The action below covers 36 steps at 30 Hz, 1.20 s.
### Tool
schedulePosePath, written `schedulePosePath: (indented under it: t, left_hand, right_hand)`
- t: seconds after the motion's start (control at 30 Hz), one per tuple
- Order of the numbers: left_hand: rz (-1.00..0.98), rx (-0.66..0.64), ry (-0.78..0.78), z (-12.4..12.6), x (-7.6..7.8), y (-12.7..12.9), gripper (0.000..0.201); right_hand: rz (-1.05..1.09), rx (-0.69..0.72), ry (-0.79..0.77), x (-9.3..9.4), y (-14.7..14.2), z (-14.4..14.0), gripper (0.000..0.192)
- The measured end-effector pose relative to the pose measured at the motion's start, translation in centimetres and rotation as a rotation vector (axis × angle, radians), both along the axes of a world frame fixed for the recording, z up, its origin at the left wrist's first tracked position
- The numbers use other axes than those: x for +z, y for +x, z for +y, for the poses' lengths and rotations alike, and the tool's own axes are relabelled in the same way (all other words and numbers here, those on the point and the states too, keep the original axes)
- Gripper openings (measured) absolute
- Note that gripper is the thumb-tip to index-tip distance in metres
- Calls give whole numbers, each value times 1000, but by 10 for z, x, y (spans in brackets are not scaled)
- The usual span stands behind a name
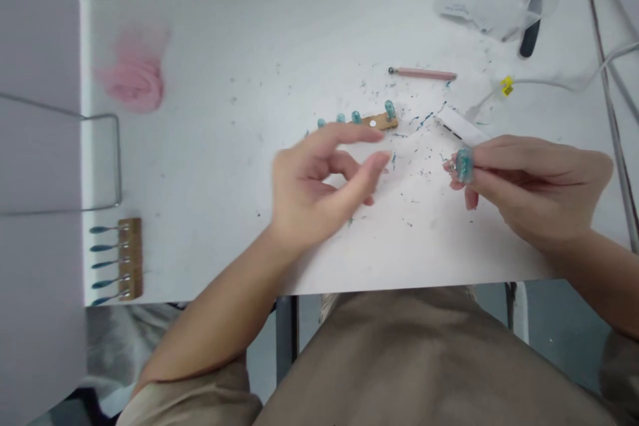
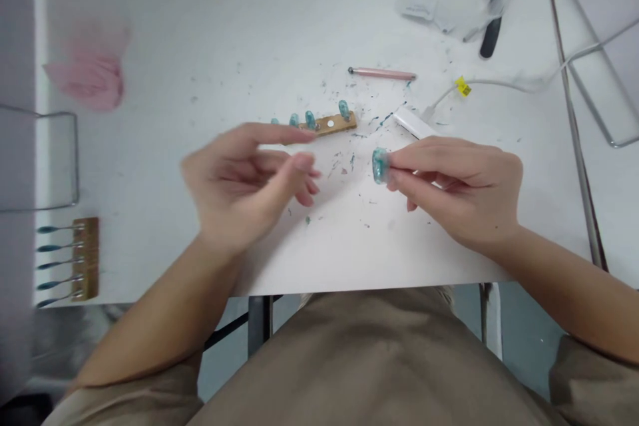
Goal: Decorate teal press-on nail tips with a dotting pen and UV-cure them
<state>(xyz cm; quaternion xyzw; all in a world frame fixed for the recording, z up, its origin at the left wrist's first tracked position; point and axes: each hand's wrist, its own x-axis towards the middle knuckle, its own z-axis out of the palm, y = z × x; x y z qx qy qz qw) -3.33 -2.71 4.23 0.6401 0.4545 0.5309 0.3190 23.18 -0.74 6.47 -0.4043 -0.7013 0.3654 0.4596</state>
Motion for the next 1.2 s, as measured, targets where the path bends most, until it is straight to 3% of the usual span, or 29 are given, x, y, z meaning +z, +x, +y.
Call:
schedulePosePath:
  t: [0.1, 0.17, 0.43, 0.77, 1.07, 1.13, 1.2]
  left_hand:
    - [-170, -212, -195, -8, -2, 23, 17]
    - [-273, -284, -241, -11, -5, 32, 16]
    - [-478, -300, -278, -10, -12, 34, 26]
    - [-619, -243, -380, -6, -12, 33, 24]
    - [-685, -204, -436, 1, -17, 29, 21]
    - [-721, -178, -461, 3, -18, 28, 21]
    - [-738, -128, -496, 2, -18, 27, 23]
  right_hand:
    - [125, 99, -294, 6, -4, -4, 11]
    - [198, 128, -416, 7, -9, -5, 13]
    - [320, 99, -567, 1, -22, -5, 27]
    - [296, 112, -613, -8, -28, -1, 9]
    - [231, 244, -646, 5, -21, -1, 11]
    - [212, 175, -517, 7, -18, 7, 14]
    - [135, -17, -234, 9, -11, 25, 15]
